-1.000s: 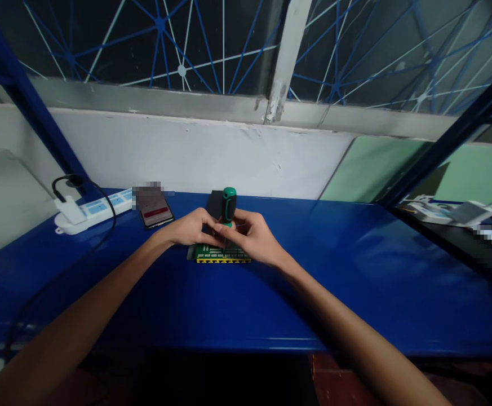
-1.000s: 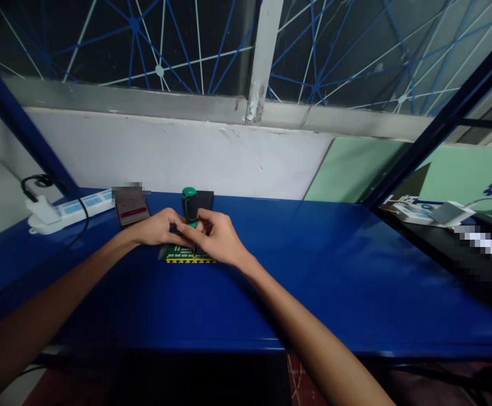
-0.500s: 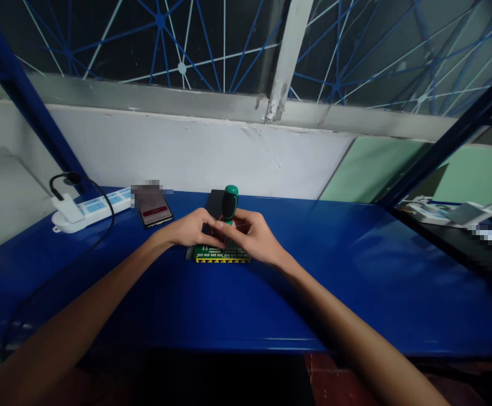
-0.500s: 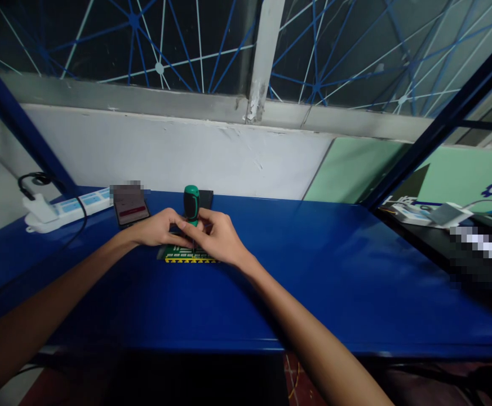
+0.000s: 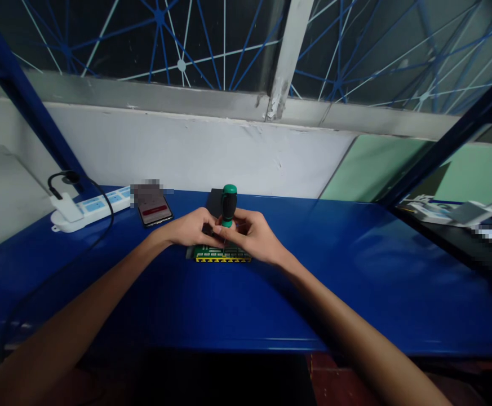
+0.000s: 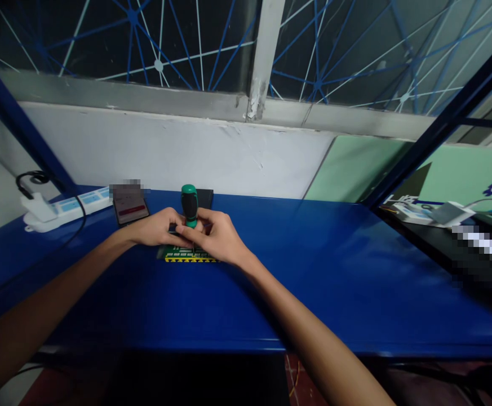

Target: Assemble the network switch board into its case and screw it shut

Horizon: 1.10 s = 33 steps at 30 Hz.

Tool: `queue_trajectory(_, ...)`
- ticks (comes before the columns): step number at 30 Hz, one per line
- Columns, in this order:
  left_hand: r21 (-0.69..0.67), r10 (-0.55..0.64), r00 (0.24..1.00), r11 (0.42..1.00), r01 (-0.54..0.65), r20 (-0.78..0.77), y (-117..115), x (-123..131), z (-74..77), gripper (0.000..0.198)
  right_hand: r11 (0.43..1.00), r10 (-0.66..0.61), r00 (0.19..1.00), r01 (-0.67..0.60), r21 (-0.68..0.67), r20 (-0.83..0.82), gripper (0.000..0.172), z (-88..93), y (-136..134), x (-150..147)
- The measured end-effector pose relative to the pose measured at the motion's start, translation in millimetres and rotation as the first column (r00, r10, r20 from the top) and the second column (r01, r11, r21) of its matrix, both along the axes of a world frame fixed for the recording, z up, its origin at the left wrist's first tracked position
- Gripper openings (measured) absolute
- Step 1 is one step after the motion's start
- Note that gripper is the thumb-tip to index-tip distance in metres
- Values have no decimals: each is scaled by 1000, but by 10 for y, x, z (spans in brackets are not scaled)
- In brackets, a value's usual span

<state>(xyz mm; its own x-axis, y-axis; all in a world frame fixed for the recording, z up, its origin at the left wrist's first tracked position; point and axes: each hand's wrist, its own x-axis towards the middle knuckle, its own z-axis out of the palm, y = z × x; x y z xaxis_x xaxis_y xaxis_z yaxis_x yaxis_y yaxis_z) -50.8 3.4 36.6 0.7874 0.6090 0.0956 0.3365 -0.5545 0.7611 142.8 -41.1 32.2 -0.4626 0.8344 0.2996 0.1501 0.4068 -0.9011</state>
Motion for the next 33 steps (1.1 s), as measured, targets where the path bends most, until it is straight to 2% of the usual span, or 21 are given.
queue_trajectory(6, 13, 65, 998, 998, -65, 22, -1, 26, -23, 20, 999, -26, 1000, 25, 24, 13, 27, -6, 10, 14)
queue_trajectory(15, 25, -12, 1000, 1000, 12, 0, 0, 5, 3, 18, 999, -19, 1000, 19, 26, -14, 28, -12, 1, 0)
queue_trajectory(22, 5, 73, 997, 997, -73, 31, 28, 16, -75, 22, 998, -50, 999, 50, 49, -5, 32, 4, 6, 7)
queue_trajectory(28, 12, 13, 1000, 1000, -13, -7, 40, -12, -77, 21, 997, -59, 998, 59, 41, 9, 31, 15, 12, 39)
queue_trajectory(33, 5, 50, 999, 999, -50, -2, 42, 3, -71, 22, 999, -36, 999, 35, 41, 14, 30, 42, -1, 27)
